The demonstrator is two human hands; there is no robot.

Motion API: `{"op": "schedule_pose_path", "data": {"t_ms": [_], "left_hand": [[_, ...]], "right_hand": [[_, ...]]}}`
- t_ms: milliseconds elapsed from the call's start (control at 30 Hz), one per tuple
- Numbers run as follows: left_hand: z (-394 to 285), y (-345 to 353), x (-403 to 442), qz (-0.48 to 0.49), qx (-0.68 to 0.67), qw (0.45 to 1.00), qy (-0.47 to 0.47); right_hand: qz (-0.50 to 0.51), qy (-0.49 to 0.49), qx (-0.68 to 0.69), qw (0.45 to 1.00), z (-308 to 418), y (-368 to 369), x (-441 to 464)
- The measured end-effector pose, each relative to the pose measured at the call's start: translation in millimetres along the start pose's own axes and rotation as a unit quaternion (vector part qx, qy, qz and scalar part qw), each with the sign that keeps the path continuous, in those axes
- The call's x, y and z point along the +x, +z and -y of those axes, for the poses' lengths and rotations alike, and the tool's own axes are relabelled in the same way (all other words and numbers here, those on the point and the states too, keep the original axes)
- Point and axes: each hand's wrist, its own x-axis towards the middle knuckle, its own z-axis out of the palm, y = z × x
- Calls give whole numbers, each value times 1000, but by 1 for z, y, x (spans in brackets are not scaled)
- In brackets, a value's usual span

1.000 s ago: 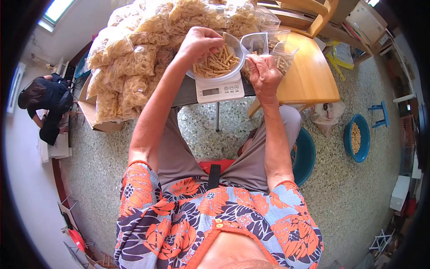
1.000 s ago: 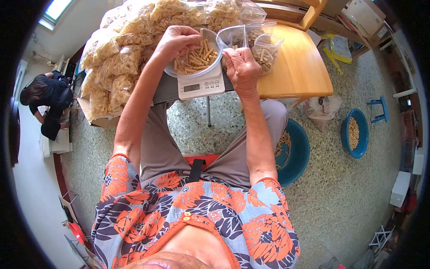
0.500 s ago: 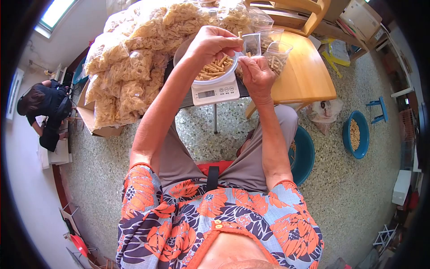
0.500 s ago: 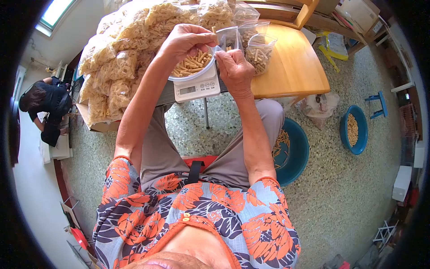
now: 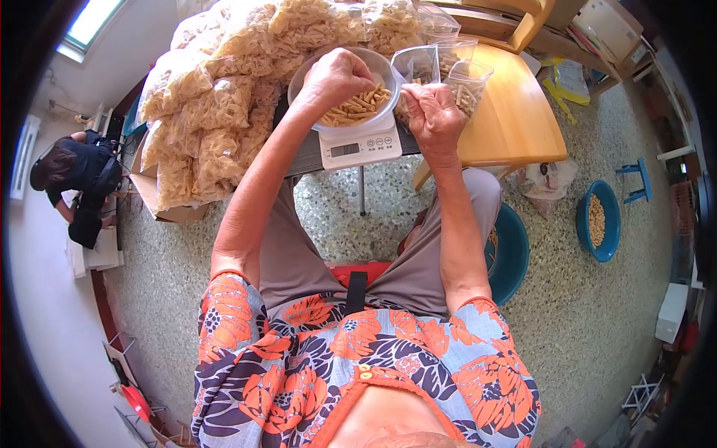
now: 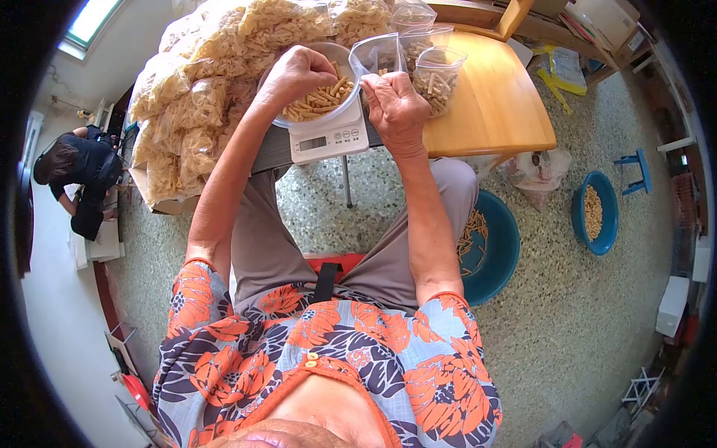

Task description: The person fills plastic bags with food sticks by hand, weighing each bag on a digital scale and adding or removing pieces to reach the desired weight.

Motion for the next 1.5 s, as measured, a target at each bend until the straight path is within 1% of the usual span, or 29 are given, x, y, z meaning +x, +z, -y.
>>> {"op": "schedule_pose_path", "data": {"t_ms": [167,233,267,333,467,633,767,833,967,1033,1067,1100,1133,1167,1200,1267,1300,1333,1400,1467,1500], "left_hand": [[-3,10,2,-12,46,999,7],[-9,11,0,-5,89,996,-17],[-11,11,1,-4,88,996,-17],[-14,11,2,4,109,993,-46],[-20,11,3,15,124,990,-58],[-24,14,6,-1,155,986,-68],[-18,20,11,-17,162,984,-72],[-17,19,13,-5,147,985,-89],[-9,12,16,22,126,988,-92],[-7,2,13,32,49,992,-110],[-2,-3,11,32,50,992,-110],[4,-10,9,66,-120,983,-123],[7,-13,9,98,-288,944,-132],[-8,-19,5,104,-424,880,-187],[-6,-19,7,105,-423,881,-186],[-5,-23,11,168,-582,764,-224],[-9,-22,11,175,-594,756,-212],[-13,-20,10,175,-595,756,-212],[-33,-16,5,84,-510,837,-182],[-44,-11,2,68,-500,845,-176],[-45,-5,3,45,-481,866,-127]], "right_hand": [[2,-3,3,1000,1,-1,1],[4,-2,2,1000,2,-1,1],[4,1,1,1000,2,0,0],[6,0,0,1000,1,0,-1],[12,5,0,1000,1,1,-1],[6,0,6,1000,0,3,-1],[10,3,-1,1000,1,2,-1],[7,2,1,1000,1,3,-1],[3,5,3,1000,2,2,-1],[1,5,3,1000,1,3,-1],[0,7,4,1000,1,4,-1],[-1,7,4,1000,1,4,-2],[1,7,3,1000,1,4,-2],[2,7,3,1000,1,4,-2],[1,8,1,1000,1,4,-2],[3,-2,4,1000,1,5,-1],[3,-2,3,1000,1,5,-1],[4,-3,5,1000,2,5,-2],[3,-5,5,1000,2,5,-1],[5,-4,6,1000,3,5,-2],[5,-4,5,1000,3,4,-2]]}}
